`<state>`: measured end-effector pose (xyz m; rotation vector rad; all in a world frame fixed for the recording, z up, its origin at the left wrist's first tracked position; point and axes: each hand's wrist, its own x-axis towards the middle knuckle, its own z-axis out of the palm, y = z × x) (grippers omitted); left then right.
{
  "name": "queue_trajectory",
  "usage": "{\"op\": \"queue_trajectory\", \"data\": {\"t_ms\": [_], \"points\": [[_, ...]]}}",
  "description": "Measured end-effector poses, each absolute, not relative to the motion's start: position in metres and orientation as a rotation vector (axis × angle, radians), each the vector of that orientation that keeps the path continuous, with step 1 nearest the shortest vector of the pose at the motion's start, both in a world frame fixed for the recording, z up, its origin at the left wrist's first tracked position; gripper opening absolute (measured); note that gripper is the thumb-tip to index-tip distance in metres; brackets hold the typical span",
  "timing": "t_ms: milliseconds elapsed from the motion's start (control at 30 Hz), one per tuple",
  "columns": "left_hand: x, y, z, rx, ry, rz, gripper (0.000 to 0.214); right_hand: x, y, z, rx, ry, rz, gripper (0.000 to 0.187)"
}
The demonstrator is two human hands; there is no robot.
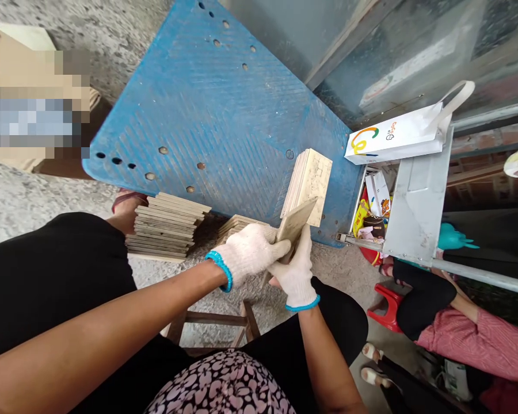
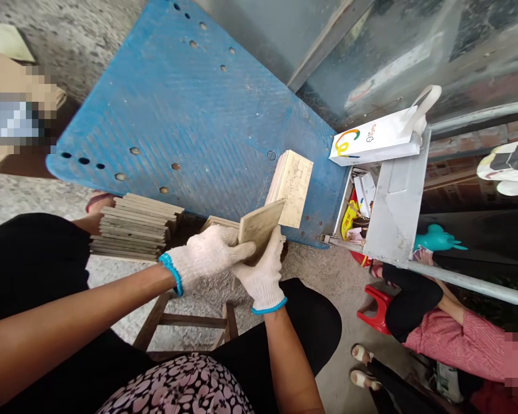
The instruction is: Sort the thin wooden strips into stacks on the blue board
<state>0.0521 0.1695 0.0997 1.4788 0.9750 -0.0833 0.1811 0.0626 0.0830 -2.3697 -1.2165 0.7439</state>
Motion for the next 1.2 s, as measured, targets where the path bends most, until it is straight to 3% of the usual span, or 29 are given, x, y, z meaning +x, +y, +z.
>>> {"op": "queue_trajectory", "data": {"t_ms": [133,333,533,833,1200], "points": [[0.055,0.171,0.099,1.331,0.887,0.073,0.036,0.184,0.071,0.082,-2.3,-1.193,0.749,0.113],[0.057,0.167,0.096,1.459,0.779,0.124,0.039,0.226,0.104,0.08,-2.174,-0.914,0.898,0.086],[0.058,0.165,0.083,1.641,0.957,-0.099,0.024,0.274,0.177,0.085,-2.75,-0.967,0.584,0.115],[0.057,0.167,0.083,1.669,0.954,-0.07,0.023,0.288,0.24,0.057,-3.042,-0.95,0.538,0.11],[0.053,0.164,0.078,1.639,0.945,-0.11,0.026,0.292,0.249,0.034,-3.075,-1.012,0.56,0.107]]}}
